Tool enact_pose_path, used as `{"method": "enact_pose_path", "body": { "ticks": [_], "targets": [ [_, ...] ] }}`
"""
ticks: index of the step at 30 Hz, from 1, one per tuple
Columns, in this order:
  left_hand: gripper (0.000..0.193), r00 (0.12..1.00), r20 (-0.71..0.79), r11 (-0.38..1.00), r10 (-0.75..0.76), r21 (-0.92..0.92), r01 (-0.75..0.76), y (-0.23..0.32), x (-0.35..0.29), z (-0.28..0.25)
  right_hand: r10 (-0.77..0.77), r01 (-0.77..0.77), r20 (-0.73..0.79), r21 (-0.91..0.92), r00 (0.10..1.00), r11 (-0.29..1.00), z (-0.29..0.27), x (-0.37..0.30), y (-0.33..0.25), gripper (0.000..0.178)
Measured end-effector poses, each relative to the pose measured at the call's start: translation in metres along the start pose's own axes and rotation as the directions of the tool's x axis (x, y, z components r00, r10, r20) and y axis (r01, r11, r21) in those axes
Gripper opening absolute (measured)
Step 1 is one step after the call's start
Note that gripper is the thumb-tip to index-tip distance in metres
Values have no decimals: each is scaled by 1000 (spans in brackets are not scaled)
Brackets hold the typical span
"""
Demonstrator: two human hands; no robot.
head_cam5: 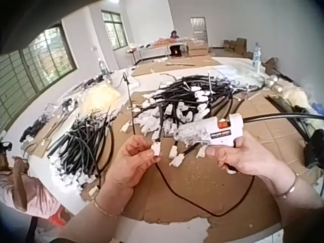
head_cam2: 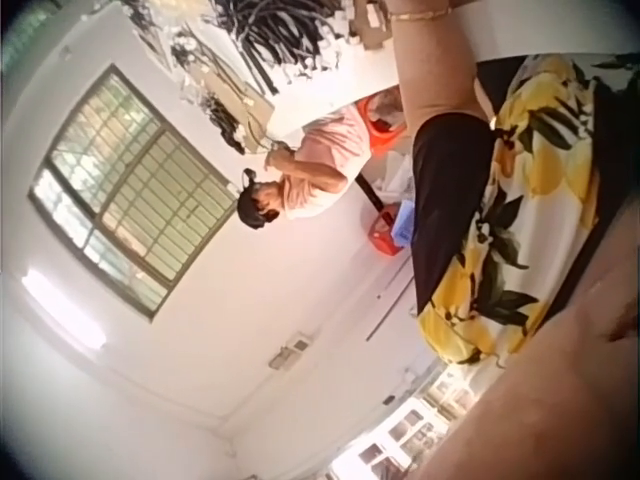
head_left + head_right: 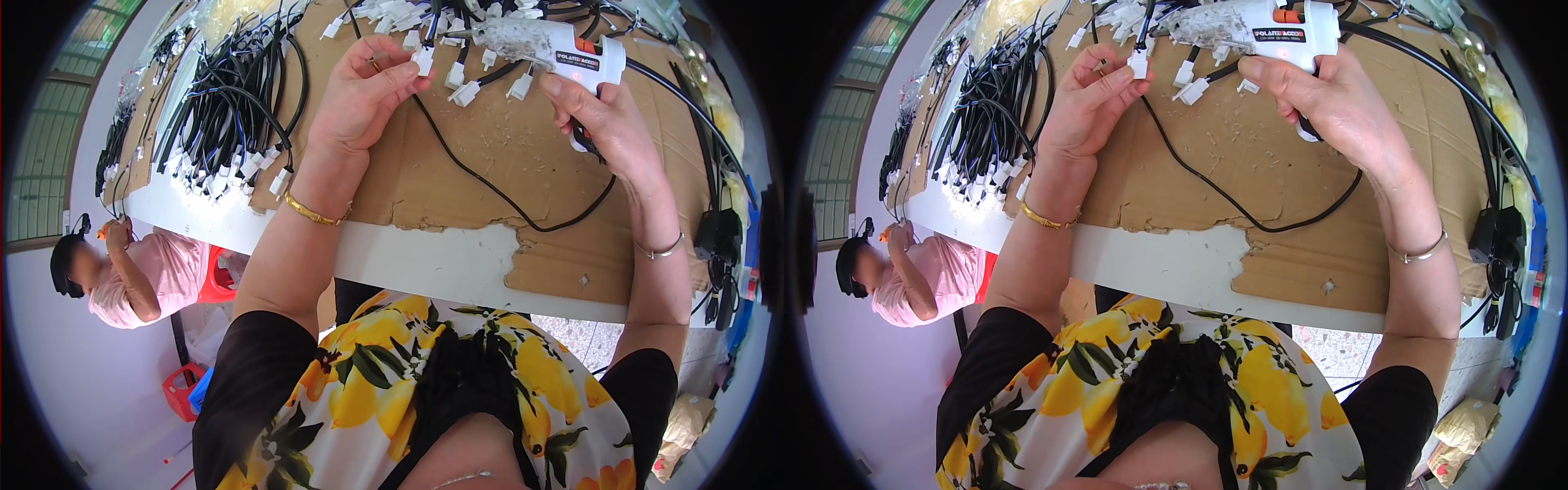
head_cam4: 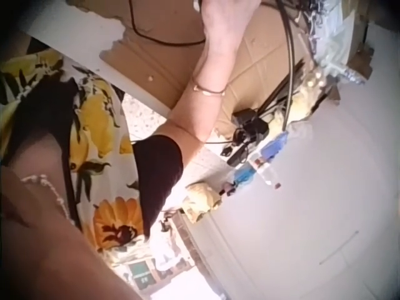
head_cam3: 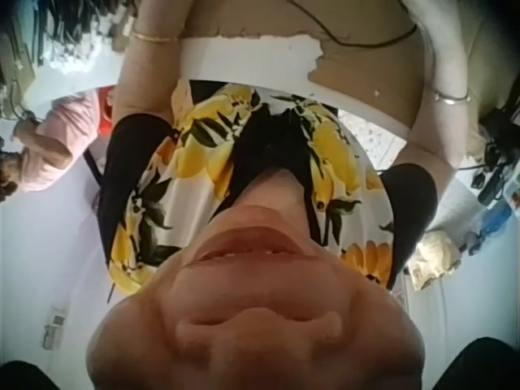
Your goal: Applying hot glue to secure connectors on bundles of electrical wires.
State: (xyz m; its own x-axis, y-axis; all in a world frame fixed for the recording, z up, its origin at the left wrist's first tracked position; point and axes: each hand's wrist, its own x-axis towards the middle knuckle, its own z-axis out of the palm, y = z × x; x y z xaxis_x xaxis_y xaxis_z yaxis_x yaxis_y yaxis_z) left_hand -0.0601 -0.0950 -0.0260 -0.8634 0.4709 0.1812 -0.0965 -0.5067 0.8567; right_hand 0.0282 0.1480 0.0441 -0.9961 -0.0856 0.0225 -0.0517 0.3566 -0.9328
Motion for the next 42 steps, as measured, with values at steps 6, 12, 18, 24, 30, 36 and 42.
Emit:
{"method": "enact_pose_path", "body": {
  "ticks": [6,12,18,24,30,36,42],
  "targets": [
    [19,1000,-22,1000,2,-10,-2,2,-2,9,17,-17,7,2,1000,1000,3,1,1,21],
    [25,998,-59,996,7,88,-2,6,-4,21,76,-74,48,-50,996,996,3,0,-2,19],
    [31,998,-53,983,37,179,-27,3,-3,20,79,-77,43,-47,996,996,3,0,-5,23],
    [31,997,-54,979,53,200,-41,3,-3,23,91,-89,39,-49,995,995,4,0,0,21],
    [30,993,-62,950,100,302,-77,3,-2,24,97,-95,55,-45,994,994,3,1,3,25],
    [28,970,-100,880,221,450,-154,2,-1,27,75,-74,47,-6,996,997,5,1,1,25],
    [31,946,-108,781,306,597,-184,4,-3,31,88,-88,-13,0,996,996,7,-1,-1,25]
  ]
}}
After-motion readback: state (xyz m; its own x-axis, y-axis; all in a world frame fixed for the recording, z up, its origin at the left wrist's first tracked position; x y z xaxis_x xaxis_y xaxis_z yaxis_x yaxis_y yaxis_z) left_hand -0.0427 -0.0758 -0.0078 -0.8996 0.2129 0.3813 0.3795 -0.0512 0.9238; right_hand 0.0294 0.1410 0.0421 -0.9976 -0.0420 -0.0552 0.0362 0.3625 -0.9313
